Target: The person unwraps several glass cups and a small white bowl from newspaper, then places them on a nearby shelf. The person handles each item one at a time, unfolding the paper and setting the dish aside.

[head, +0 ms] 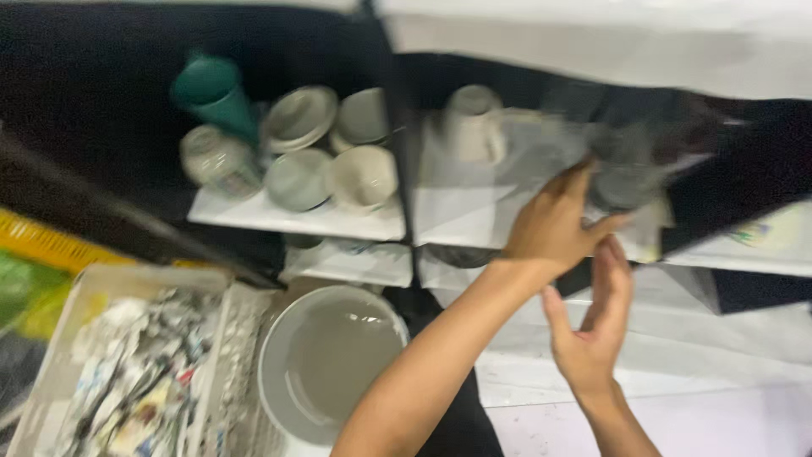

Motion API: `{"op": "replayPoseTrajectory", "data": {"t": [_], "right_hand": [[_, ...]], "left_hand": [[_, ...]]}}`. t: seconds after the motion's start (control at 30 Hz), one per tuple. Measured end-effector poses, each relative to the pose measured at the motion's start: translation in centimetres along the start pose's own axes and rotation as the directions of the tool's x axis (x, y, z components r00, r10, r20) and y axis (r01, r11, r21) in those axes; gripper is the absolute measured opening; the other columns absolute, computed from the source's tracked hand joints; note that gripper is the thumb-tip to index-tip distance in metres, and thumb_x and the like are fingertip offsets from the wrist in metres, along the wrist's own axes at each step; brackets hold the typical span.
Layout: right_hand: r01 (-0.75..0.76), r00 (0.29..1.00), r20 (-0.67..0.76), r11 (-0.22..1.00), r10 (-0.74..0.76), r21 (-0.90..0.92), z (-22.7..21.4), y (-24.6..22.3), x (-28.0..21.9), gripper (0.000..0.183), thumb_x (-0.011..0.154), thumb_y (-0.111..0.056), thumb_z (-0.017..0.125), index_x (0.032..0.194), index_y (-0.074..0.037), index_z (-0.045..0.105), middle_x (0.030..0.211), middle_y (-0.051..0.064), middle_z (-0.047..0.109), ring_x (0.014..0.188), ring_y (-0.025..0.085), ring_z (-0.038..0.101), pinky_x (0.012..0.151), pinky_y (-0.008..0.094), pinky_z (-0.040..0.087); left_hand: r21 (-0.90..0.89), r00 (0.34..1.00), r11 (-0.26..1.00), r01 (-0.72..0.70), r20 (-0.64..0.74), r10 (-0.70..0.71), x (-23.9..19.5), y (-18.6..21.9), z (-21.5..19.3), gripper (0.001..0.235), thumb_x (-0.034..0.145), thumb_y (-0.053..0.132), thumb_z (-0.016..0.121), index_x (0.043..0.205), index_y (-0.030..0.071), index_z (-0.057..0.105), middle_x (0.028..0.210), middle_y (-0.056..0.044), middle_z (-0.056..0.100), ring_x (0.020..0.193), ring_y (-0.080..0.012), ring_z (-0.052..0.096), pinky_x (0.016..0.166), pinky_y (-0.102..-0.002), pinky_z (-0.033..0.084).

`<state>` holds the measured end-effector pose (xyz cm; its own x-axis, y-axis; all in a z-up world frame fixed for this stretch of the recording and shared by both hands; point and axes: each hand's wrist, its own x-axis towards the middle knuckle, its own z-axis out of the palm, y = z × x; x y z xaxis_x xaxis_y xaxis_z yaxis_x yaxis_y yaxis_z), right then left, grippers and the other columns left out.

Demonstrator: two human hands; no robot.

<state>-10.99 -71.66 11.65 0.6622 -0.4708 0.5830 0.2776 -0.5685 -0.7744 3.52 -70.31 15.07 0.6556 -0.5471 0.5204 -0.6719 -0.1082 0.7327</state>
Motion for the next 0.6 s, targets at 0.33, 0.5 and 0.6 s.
{"op": "replayPoseTrajectory", "data": {"t": [0.33,0.5,0.6], "right_hand": [[0.029,0.996,0.069,0.968,-0.048,0.248,8.4,-0.7,-5.2,0.047,0.105,0.010,0.061,0.148,0.000,0.045,0.153,0.016,0.048,0.141,0.027,0.050,0.128,0.041,0.043],[-0.130,0.926,0.378,0.944,0.006,0.304,17.5,-3.6,-7.6,0.043,0.099,0.007,0.062,0.140,0.002,0.049,0.147,0.019,0.054,0.142,0.030,0.056,0.125,0.043,0.044],[-0.236,0.765,0.642,0.951,0.056,0.199,23.3,-5.7,-9.0,0.051,0.092,0.001,0.067,0.139,0.003,0.049,0.142,0.019,0.060,0.135,0.027,0.059,0.116,0.040,0.045]], "left_hand": [[-0.374,0.993,0.920,0.116,0.027,-0.115,-15.5,0.0,-16.7,0.023,0.106,0.021,0.066,0.121,0.005,0.069,0.121,-0.012,0.073,0.114,-0.0270,0.073,0.101,-0.032,0.058],[-0.161,0.939,0.932,0.323,-0.063,-0.337,-25.8,-4.9,-28.3,0.024,0.100,0.015,0.067,0.121,0.005,0.072,0.125,-0.014,0.073,0.119,-0.0303,0.070,0.104,-0.038,0.054],[-0.046,0.835,0.871,0.490,-0.264,-0.483,-32.1,-8.4,-34.4,0.023,0.095,0.011,0.068,0.117,0.005,0.073,0.121,-0.013,0.075,0.113,-0.0289,0.073,0.098,-0.036,0.055]]}}
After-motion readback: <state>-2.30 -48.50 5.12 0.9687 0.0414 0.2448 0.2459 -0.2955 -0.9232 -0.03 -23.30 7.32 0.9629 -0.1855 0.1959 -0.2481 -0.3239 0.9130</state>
